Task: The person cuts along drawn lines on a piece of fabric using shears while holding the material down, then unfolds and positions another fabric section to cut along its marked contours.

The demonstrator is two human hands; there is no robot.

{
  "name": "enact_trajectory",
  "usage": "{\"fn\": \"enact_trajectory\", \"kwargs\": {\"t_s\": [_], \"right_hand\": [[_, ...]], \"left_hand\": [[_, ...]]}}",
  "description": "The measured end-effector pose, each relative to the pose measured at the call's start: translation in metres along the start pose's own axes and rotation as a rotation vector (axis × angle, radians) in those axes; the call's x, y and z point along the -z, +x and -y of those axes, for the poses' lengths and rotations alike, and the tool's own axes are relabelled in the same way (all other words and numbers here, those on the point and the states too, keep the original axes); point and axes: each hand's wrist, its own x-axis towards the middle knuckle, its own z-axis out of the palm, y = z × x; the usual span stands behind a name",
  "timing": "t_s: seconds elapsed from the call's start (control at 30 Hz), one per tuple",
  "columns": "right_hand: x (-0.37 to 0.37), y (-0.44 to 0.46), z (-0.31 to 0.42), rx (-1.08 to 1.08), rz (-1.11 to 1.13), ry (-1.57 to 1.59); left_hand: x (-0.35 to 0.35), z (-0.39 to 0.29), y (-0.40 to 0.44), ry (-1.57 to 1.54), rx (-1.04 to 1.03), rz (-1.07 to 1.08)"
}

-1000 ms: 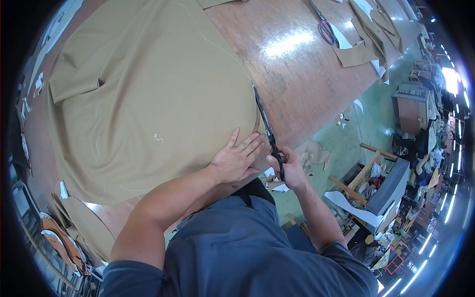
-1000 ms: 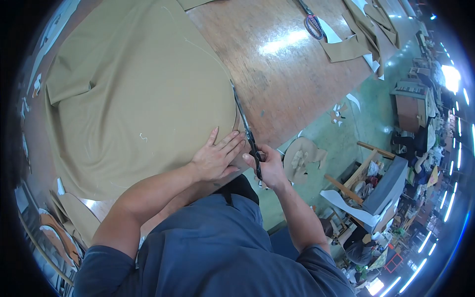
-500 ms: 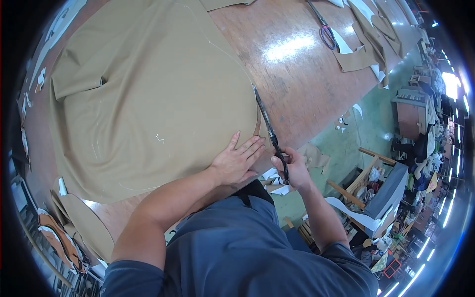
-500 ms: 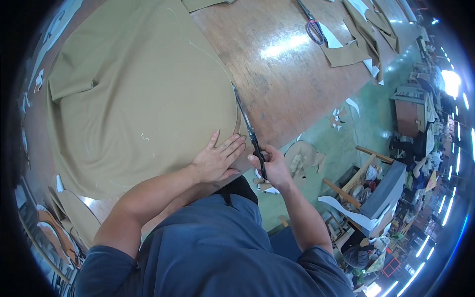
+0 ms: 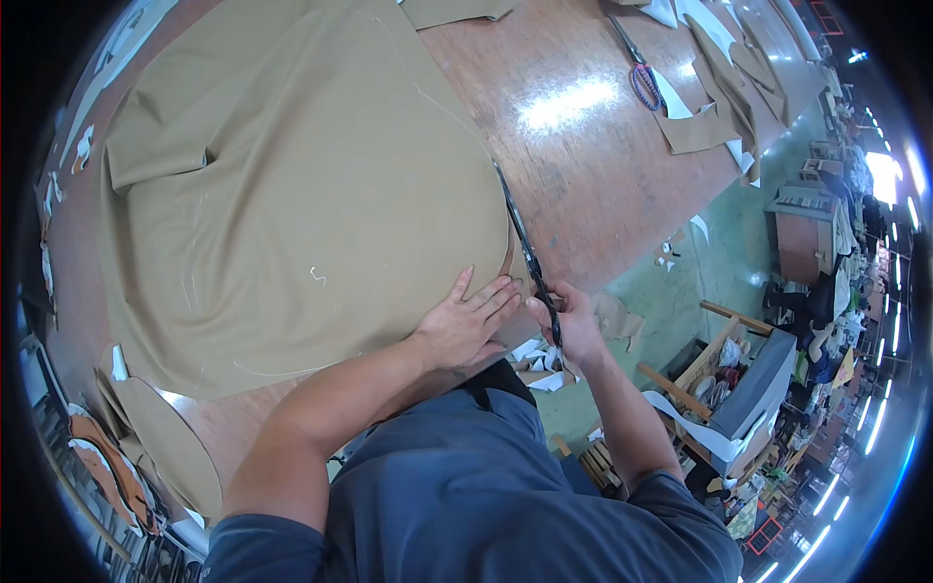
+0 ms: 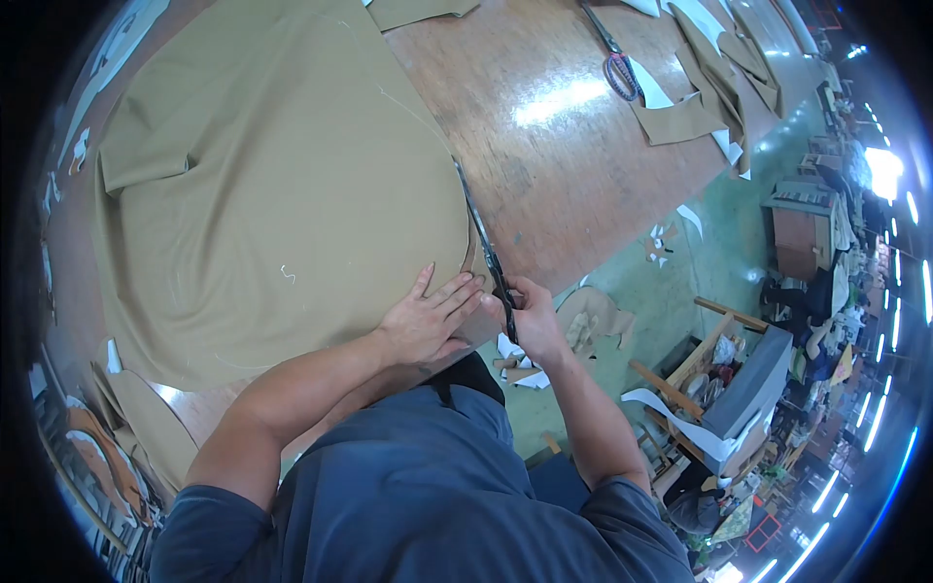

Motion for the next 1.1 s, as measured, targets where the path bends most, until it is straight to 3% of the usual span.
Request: {"fn": "enact_trajectory", "kwargs": {"t_s": [0.6,0.7,1.1], "right_hand": [[0.025,-0.002,-0.018,-0.020,0.081,0.016],[0.025,-0.004,-0.016,-0.001,0.095,0.020],[0.020,-0.003,-0.002,-0.022,0.095,0.033]], "left_hand": [[0.022,-0.004,0.003,-0.157,0.039,0.057],[0.024,0.018,0.027,-0.031,0.086,-0.145],[0.018,0.031,0.036,0.015,0.046,-0.078]]}}
